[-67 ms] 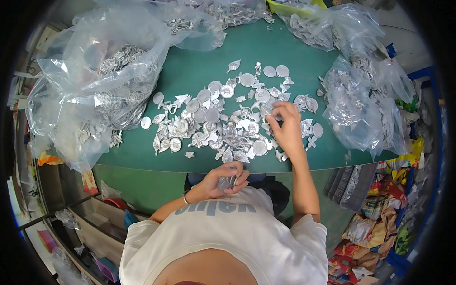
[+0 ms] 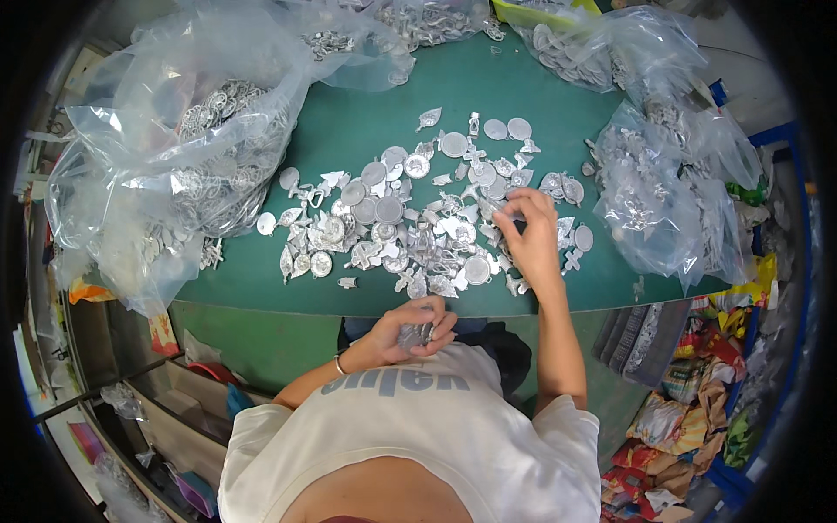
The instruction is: The person sorts small metal charms by hand on a green table, picking them up from a pile and gathering them into their hand.
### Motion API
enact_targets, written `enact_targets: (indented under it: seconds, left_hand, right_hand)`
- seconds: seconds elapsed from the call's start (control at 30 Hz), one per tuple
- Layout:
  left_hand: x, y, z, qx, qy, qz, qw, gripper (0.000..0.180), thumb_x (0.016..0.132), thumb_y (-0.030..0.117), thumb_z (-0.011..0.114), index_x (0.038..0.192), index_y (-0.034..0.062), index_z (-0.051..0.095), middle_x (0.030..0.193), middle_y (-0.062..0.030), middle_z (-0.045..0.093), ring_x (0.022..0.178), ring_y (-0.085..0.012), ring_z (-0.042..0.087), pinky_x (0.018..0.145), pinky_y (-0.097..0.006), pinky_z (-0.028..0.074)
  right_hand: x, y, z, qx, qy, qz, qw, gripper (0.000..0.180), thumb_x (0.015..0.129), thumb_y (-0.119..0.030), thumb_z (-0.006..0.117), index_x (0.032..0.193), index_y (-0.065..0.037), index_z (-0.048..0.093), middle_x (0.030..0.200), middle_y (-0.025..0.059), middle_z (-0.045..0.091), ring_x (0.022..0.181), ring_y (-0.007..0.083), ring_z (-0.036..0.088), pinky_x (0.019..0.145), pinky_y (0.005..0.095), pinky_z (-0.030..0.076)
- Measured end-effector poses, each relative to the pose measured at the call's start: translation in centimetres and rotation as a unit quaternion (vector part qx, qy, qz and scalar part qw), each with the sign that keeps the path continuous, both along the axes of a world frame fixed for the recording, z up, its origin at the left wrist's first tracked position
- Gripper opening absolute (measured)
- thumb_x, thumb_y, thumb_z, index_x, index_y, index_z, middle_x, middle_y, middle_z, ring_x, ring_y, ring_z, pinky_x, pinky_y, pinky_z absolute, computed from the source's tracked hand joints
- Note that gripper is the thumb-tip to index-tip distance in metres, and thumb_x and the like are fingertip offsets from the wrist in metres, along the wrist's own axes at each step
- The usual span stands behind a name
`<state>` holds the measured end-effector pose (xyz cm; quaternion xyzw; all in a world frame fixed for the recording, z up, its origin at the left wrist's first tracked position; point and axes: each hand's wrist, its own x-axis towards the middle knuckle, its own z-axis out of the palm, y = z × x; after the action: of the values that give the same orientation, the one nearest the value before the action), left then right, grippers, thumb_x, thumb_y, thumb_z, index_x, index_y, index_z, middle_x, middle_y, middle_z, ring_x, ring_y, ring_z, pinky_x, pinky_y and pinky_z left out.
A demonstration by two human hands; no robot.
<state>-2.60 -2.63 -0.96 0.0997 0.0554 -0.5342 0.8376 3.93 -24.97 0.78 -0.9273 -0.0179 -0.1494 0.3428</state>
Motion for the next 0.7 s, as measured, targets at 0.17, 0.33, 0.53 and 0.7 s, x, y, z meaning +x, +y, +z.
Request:
enact_targets:
  seconds: [0.17, 0.33, 0.53, 0.7]
  left_hand:
    - [-0.3, 0.5, -0.9, -0.023, 0.013, 0.005, 1.0, 0.017, 0.085, 0.017, 0.053, 0.078, 0.004, 0.045, 0.073, -0.0098, 0.046, 0.06, -0.0167, 0.045, 0.039, -0.021, 0.027]
    - [-0.3, 0.7, -0.9, -0.003, 0.009, 0.015, 1.0, 0.021, 0.084, 0.021, 0.055, 0.076, 0.0043, 0.045, 0.073, -0.0083, 0.043, 0.056, -0.0154, 0.04, 0.038, -0.023, 0.023]
    - [-0.2, 0.9, -0.7, 0.004, 0.023, 0.034, 0.999, 0.021, 0.083, 0.021, 0.056, 0.076, 0.0036, 0.046, 0.073, -0.0091, 0.043, 0.058, -0.0159, 0.04, 0.038, -0.022, 0.023]
    - [-0.3, 1.0, -0.8, 0.0, 0.034, 0.071, 0.997, 0.021, 0.083, 0.02, 0.056, 0.078, 0.0026, 0.046, 0.072, -0.0099, 0.042, 0.059, -0.0167, 0.041, 0.036, -0.021, 0.025]
  right_hand:
    - [-1.2, -1.2, 1.5, -0.065, -0.006, -0.078, 0.995, 0.017, 0.072, -0.013, 0.069, 0.072, -0.002, 0.057, 0.069, 0.0064, 0.055, 0.074, 0.023, 0.05, 0.07, 0.0345, 0.034]
    - [-1.5, -2.6, 1.0, 0.548, 0.074, -0.074, 0.83, 0.018, 0.087, -0.017, 0.057, 0.094, -0.001, 0.052, 0.076, 0.0031, 0.051, 0.068, 0.0131, 0.045, 0.061, 0.0265, 0.035]
    - [-1.4, -3.6, -0.2, 0.846, 0.099, 0.108, 0.512, 0.027, 0.091, -0.016, 0.05, 0.112, 0.001, 0.049, 0.081, 0.0014, 0.044, 0.063, 0.0116, 0.037, 0.058, 0.0238, 0.033]
    - [2.1, -2.2, 1.5, -0.126, 0.017, -0.112, 0.986, 0.034, 0.074, -0.027, 0.069, 0.1, -0.007, 0.063, 0.073, 0.0136, 0.06, 0.064, 0.0263, 0.057, 0.058, 0.0357, 0.043]
